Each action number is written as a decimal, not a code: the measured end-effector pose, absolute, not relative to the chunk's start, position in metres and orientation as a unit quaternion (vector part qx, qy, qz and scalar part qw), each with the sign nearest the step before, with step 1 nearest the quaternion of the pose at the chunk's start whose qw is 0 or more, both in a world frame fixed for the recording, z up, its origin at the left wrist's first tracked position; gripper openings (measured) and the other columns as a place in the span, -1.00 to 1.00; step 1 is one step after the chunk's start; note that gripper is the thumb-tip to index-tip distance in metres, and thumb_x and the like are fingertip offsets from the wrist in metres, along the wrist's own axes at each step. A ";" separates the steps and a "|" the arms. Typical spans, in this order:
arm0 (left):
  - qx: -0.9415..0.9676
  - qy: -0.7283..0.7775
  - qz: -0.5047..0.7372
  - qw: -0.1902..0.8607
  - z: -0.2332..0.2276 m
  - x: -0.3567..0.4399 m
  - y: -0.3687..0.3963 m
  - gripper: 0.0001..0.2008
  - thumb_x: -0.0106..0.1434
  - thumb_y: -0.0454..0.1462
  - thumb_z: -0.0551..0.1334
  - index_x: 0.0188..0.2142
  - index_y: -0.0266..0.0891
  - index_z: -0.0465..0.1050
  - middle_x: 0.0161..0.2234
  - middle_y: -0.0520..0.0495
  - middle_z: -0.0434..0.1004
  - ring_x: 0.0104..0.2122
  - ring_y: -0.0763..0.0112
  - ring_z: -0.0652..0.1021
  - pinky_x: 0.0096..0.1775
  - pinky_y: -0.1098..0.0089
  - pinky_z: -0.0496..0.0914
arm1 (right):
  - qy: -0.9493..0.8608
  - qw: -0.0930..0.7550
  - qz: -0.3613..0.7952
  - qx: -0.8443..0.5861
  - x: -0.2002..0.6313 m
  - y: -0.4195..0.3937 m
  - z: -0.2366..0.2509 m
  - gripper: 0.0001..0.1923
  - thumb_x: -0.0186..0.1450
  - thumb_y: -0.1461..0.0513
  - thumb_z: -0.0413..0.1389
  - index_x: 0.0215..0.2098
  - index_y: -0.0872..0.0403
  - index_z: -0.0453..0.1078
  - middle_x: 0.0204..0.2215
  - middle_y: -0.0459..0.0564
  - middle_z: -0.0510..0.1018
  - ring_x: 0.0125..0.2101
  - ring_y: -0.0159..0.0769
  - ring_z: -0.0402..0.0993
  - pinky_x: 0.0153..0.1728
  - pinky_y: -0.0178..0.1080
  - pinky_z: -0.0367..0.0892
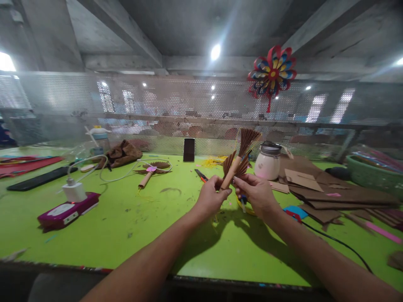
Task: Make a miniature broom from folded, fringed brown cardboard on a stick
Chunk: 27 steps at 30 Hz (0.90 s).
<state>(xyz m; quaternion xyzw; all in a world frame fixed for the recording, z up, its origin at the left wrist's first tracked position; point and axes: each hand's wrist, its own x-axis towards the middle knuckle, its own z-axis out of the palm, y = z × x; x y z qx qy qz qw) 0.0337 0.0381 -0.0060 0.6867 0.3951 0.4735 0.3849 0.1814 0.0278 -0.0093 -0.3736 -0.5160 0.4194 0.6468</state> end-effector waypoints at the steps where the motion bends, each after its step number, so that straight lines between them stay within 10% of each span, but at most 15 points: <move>1: 0.686 0.395 0.474 0.386 -0.006 0.034 0.038 -0.86 0.06 -0.35 0.26 -0.41 -0.26 0.27 -0.51 0.07 0.37 -0.49 0.49 0.40 -0.39 0.43 0.30 | -0.514 0.648 0.422 -0.372 0.181 0.028 -0.010 -0.67 -0.01 0.04 0.33 -0.49 0.14 0.45 -0.63 -0.11 0.46 -0.64 -0.46 0.31 -0.61 -0.35 0.28; 27: 0.661 0.373 0.480 0.439 -0.012 0.036 0.040 -0.81 0.05 -0.30 0.28 -0.39 -0.28 0.28 -0.45 0.02 0.40 -0.48 0.48 0.42 -0.41 0.43 0.32 | -0.477 0.669 0.486 -0.297 0.177 0.027 -0.007 -0.71 0.00 0.17 0.36 -0.37 0.13 0.43 -0.53 -0.09 0.53 -0.57 -0.45 0.42 -0.51 -0.35 0.40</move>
